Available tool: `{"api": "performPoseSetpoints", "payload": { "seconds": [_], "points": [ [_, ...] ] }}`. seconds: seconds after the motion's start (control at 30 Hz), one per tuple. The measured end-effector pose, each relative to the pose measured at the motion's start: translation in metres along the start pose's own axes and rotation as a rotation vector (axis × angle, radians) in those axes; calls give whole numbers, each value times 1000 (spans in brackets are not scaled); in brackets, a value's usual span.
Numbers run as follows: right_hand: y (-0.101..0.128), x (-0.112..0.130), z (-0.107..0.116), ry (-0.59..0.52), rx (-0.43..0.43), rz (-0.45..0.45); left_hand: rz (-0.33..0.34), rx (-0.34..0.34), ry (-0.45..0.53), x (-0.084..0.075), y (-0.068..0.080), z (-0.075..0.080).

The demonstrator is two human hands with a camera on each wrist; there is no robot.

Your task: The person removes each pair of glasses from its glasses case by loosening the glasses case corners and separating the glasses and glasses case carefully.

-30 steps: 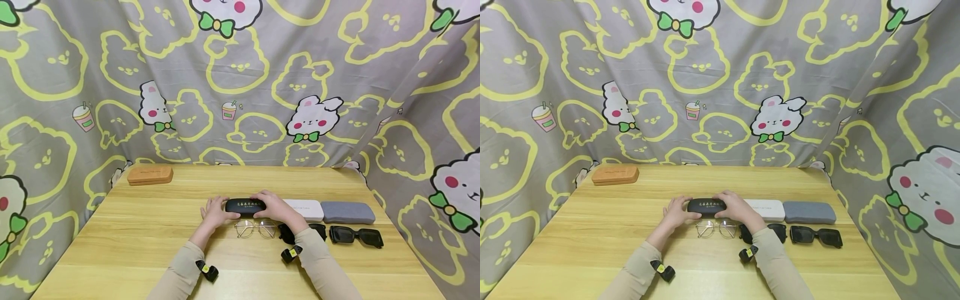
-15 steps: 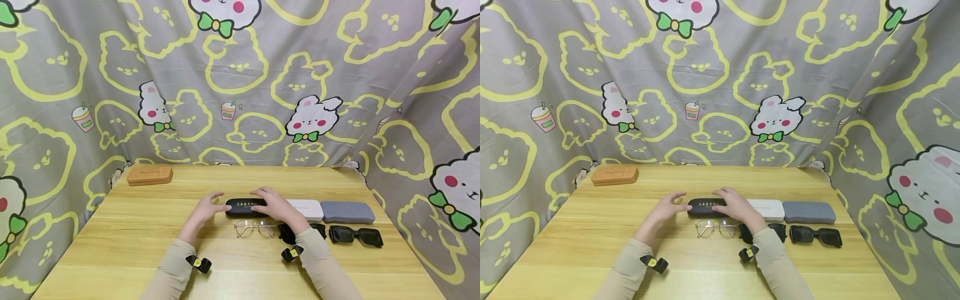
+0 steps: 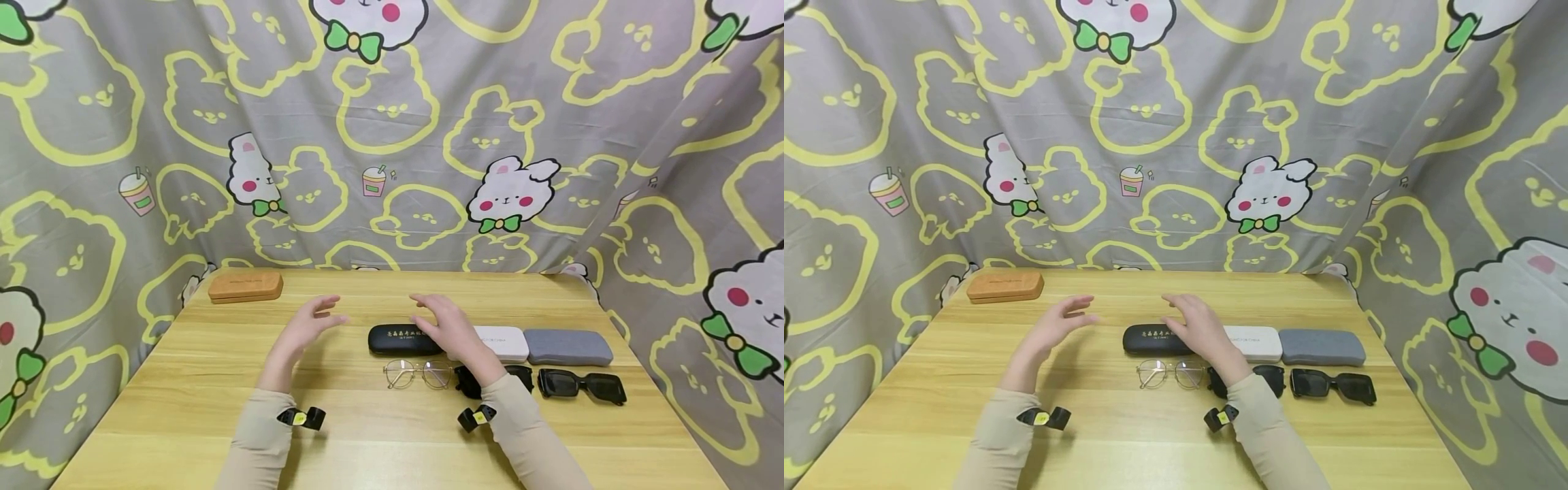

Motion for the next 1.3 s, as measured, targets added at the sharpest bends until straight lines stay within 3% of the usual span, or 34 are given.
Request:
{"api": "performPoseSetpoints", "payload": {
  "seconds": [0.2,0.43,0.9,1.3],
  "points": [
    [-1,15,12,24,-99,75,-1,-47,22,-2,8,29],
    [-1,30,9,29,-113,114,-6,-117,41,-1,20,57],
    [-17,57,-27,54,-46,105,-16,-240,1,11,41,113],
    [-44,76,-69,54,75,25,-39,-245,-172,19,34,159]
  ]
}}
Point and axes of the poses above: each hand's wrist, its own y-axis away from the middle knuckle, its own z-axis out of the back of the hand, x = y × z, the point moved 9 cm from there along -y, towards the middle knuckle, and after that the axes turned 3 degrees about -y, right-handed, at the moved point
